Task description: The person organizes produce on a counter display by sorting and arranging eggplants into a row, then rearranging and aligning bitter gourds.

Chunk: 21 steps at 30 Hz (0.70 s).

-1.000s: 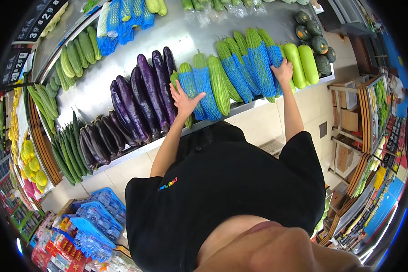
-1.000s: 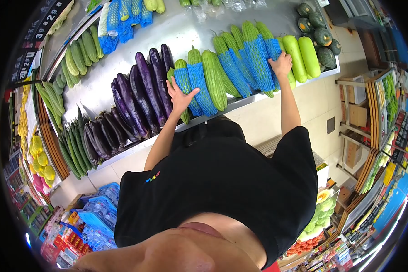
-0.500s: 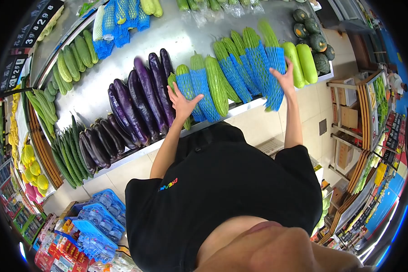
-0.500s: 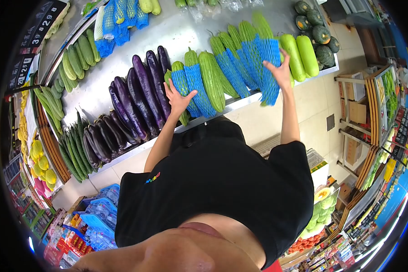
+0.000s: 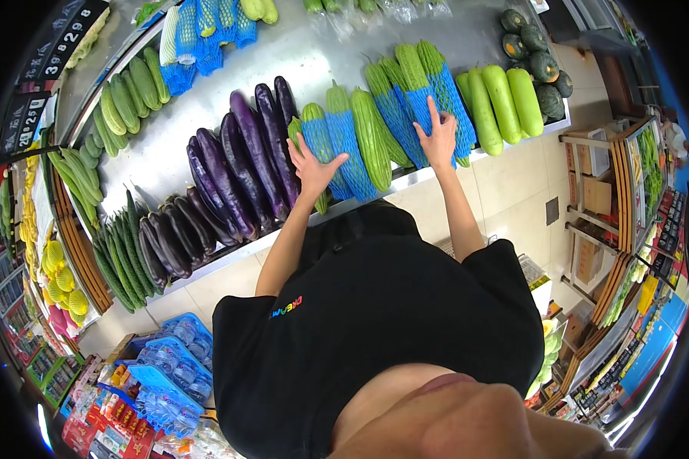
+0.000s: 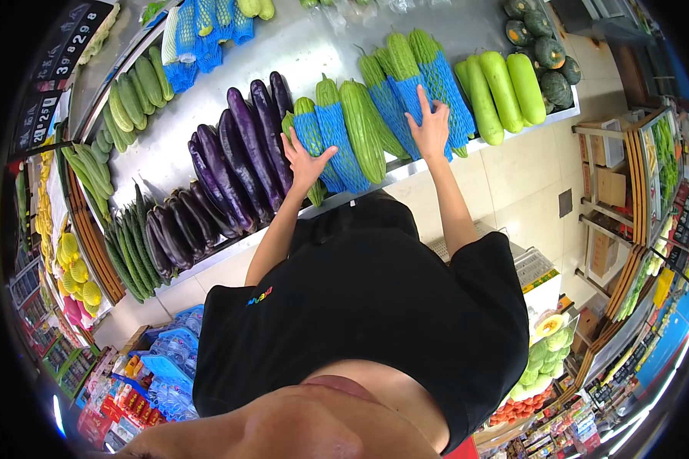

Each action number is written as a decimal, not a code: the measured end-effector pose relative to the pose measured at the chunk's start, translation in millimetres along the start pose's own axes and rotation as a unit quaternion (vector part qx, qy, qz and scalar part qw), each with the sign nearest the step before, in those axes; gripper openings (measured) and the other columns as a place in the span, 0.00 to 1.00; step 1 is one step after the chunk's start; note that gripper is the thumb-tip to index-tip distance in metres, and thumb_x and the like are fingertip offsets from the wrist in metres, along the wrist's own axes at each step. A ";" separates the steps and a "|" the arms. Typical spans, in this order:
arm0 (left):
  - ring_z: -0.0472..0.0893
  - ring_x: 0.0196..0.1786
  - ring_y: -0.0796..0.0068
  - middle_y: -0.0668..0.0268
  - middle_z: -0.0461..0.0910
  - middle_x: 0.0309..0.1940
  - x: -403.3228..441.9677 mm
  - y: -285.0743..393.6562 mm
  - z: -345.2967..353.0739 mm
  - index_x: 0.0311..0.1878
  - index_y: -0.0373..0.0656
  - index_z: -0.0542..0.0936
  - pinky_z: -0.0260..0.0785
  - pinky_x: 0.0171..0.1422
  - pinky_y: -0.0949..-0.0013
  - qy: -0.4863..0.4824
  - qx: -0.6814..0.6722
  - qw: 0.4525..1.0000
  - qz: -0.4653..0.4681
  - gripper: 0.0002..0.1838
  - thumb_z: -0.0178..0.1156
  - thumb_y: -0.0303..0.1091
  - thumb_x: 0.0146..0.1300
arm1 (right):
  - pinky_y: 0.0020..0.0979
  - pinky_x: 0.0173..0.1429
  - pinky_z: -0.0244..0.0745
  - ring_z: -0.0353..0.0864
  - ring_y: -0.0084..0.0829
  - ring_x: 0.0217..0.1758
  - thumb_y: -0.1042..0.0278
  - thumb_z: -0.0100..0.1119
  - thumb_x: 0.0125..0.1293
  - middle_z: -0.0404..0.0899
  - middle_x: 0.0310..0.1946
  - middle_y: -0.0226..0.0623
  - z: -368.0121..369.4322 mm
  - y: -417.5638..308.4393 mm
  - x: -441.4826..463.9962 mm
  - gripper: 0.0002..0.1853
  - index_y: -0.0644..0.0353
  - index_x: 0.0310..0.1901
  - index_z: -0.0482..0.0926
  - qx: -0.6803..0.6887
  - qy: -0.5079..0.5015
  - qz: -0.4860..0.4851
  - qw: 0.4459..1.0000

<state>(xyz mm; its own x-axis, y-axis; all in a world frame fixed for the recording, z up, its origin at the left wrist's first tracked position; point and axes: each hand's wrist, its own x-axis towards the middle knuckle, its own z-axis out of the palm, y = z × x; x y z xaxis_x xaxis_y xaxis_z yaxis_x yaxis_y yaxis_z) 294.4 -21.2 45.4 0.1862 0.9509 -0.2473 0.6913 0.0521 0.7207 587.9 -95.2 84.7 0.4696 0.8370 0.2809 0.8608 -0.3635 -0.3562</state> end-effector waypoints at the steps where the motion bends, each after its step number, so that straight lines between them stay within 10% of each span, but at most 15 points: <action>1: 0.37 0.79 0.42 0.44 0.30 0.77 0.4 -0.7 0.5 0.78 0.43 0.37 0.50 0.68 0.30 0.004 0.000 1.000 0.001 0.74 0.75 0.67 0.39 | 0.44 0.53 0.67 0.71 0.44 0.52 0.55 0.72 0.55 0.72 0.51 0.43 7.8 0.6 -1.0 0.42 0.35 0.72 0.63 -0.055 0.004 -0.022 0.998; 21: 0.38 0.78 0.40 0.40 0.31 0.76 -1.3 7.0 -6.2 0.77 0.39 0.38 0.49 0.70 0.33 -0.013 0.010 1.000 -0.009 0.75 0.74 0.69 0.38 | 0.46 0.56 0.67 0.70 0.48 0.55 0.59 0.65 0.62 0.71 0.55 0.48 35.9 -36.3 -8.4 0.28 0.48 0.64 0.70 0.001 0.018 -0.090 0.996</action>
<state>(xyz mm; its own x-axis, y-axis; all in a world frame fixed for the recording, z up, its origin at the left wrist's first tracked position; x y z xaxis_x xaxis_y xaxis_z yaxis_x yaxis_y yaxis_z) 294.6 -20.2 54.8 0.1911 0.9417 -0.2767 0.7084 0.0628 0.7030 545.6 -74.3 63.3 0.3150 0.8732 0.3719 0.9311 -0.2084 -0.2994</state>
